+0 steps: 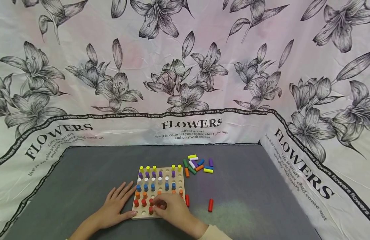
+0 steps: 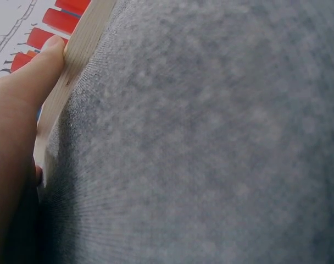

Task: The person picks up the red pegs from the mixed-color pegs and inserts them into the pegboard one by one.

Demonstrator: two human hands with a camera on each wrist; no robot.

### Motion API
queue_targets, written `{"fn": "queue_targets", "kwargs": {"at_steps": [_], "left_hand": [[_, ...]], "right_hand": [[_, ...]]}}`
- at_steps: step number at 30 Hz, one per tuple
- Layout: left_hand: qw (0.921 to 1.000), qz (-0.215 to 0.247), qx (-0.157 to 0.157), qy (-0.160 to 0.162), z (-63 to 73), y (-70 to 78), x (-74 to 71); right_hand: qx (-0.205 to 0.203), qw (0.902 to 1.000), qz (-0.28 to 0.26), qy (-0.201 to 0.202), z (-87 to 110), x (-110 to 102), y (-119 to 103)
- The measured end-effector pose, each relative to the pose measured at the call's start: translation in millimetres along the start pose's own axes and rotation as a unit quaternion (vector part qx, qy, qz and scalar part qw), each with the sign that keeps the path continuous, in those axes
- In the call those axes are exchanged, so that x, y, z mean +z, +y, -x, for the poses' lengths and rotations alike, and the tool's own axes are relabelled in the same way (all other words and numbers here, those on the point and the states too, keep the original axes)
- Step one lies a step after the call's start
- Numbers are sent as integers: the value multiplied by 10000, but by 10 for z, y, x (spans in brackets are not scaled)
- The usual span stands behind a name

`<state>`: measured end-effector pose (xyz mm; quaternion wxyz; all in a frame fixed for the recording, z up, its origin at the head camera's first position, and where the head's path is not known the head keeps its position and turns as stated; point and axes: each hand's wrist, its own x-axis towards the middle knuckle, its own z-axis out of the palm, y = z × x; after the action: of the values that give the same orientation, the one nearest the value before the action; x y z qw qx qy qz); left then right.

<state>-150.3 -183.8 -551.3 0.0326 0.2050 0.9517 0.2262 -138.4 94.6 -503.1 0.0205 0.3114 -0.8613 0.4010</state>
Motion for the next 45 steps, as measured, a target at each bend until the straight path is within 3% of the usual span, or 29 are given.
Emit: {"fn": "queue_targets", "kwargs": {"at_steps": [5,12,23,37,45], "left_hand": [[10000,13,7,-41,-2,-5,-4],[10000,15,-15,-79,-5,-1,-12],[10000,31,-28,-16,8,-15,-1],[10000,34,-28,-24,15,-17,-6],[9999,-1,100,79,14,23,-18]], "right_hand": [[322,9983,-474,141,12,-128,-5],[445,9895,-1255,555,36,-336,29],[1394,9741,-1509,946,82,-544,247],[2251,9660,-772,1009,183,-598,652],[2448,9661,-720,392,244,-589,839]]}}
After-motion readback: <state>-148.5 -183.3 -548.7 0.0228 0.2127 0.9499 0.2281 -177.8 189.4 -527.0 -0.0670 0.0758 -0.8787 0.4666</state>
